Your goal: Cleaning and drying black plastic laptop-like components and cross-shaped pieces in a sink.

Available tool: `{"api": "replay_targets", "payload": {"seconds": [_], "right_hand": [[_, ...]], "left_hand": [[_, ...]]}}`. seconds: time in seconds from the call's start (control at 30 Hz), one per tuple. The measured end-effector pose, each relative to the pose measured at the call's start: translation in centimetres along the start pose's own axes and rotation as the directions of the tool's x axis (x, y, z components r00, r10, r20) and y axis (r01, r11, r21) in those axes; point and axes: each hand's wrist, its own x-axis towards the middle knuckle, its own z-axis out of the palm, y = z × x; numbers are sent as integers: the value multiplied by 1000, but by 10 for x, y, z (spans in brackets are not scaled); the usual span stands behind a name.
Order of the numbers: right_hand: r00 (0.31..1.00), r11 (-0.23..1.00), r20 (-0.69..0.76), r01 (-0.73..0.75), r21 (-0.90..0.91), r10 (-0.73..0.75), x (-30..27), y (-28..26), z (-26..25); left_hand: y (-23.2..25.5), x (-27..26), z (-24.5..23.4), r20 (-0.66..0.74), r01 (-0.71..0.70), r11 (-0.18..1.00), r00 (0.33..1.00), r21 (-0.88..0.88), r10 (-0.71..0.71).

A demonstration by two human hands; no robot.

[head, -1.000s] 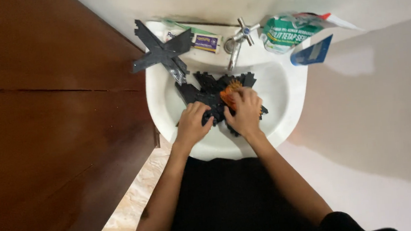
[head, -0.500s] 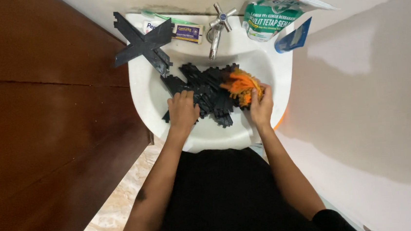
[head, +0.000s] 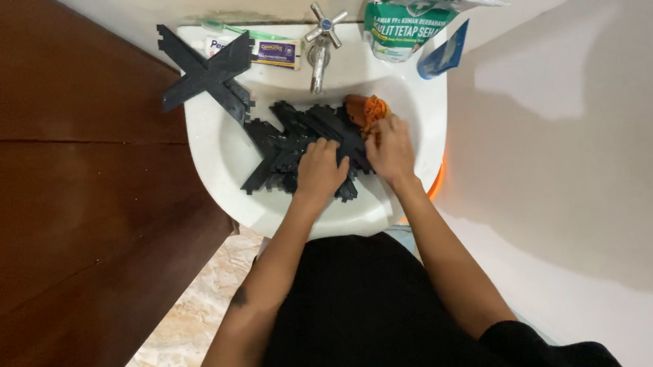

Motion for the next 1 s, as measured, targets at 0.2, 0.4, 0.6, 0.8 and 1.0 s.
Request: {"api": "replay_targets", "payload": {"seconds": [0.2,0.4,0.6,0.8,1.0], "right_hand": [[960,960,51,274,58,-277,-3,11,16],[991,982,126,13,191,-38,-18,-15,-15],[991,766,111,-12,642,-77,-33,-23,-25],[981,855,52,134,500,-184,-4,-85,-70],[794,746,-400,588,312,-459,79,-154,-123]], "left_hand": [[-10,24,21,166,301,888,952,-348,-257],[-66,22,53,199,403,596,904,-695,-379],[-64,5,31,180,274,168,886,-947,-427],[-2,12,-49,221,192,-211,967,-958,-126],[-14,29,-59,240,235,-49,959,-971,-151]]}}
